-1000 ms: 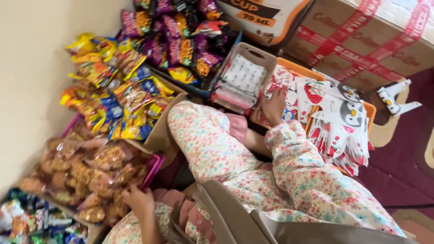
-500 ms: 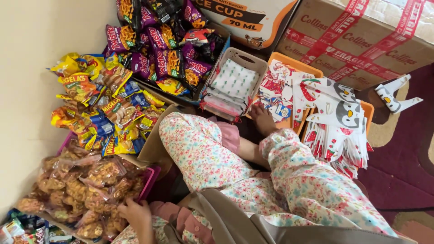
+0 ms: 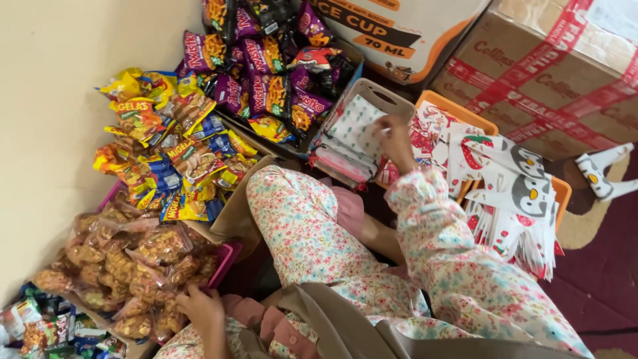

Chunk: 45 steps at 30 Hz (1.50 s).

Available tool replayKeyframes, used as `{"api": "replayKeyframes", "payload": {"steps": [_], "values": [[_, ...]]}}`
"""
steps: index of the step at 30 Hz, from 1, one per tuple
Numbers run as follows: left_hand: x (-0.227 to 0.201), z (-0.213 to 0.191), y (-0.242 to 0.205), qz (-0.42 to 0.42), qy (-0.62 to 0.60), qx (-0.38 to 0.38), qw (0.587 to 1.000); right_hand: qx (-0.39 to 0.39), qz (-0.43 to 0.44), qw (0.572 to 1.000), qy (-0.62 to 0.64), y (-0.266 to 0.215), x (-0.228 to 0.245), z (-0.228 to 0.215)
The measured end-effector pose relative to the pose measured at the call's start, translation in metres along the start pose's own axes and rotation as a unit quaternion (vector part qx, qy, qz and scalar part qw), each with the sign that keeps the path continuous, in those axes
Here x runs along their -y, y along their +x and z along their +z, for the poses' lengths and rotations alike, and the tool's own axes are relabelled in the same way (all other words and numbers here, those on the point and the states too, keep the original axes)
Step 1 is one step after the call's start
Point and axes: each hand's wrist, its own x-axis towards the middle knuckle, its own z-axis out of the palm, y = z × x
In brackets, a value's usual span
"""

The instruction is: Packing various small snack packets into a plastic bag and sealing it with a rubber band.

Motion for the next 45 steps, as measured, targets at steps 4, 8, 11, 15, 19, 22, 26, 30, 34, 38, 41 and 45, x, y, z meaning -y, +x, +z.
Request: {"api": "replayKeyframes", "payload": {"steps": [4, 8, 11, 15, 19, 22, 26, 30, 34, 38, 41, 45], "values": [[-0.002, -0.001, -0.001, 0.0, -0.017, -0.01, 1.0, 0.264, -0.004, 0.947, -0.184, 0.041, -0.035, 0.044], [-0.001, 0.0, 0.0, -0.002, -0.027, -0.013, 1.0, 0.173, -0.091, 0.958, -0.211, 0.068, -0.111, 0.087], [0.0, 0.002, -0.001, 0.003, -0.036, -0.022, 0.999, 0.11, -0.001, 0.97, -0.215, 0.033, -0.046, 0.072], [0.005, 0.009, -0.001, 0.025, -0.052, -0.054, 0.997, 0.181, 0.09, 0.96, -0.196, -0.04, 0.083, 0.041], [0.017, 0.021, 0.002, 0.047, -0.039, -0.074, 0.995, 0.2, -0.056, 0.921, -0.329, -0.031, -0.019, 0.085], [0.013, 0.016, 0.002, 0.043, -0.035, -0.069, 0.996, 0.087, -0.154, 0.906, -0.385, -0.023, -0.057, 0.104], [0.003, 0.003, -0.002, 0.005, -0.039, -0.021, 0.999, 0.065, -0.13, 0.901, -0.409, -0.01, -0.056, 0.102], [0.005, 0.007, -0.001, 0.024, -0.054, -0.041, 0.997, 0.06, -0.111, 0.895, -0.428, 0.025, -0.072, 0.087], [0.007, 0.011, -0.001, 0.025, -0.051, -0.052, 0.997, -0.015, -0.245, 0.865, -0.438, 0.034, -0.098, 0.086], [0.01, 0.013, 0.0, 0.034, -0.053, -0.056, 0.996, 0.008, -0.278, 0.882, -0.38, 0.027, -0.082, 0.081], [0.01, 0.012, 0.001, 0.026, -0.057, -0.045, 0.997, 0.023, -0.257, 0.909, -0.327, 0.026, -0.068, 0.074], [0.009, 0.01, 0.0, 0.019, -0.068, -0.033, 0.997, -0.02, -0.235, 0.941, -0.242, 0.04, -0.076, 0.079]]}}
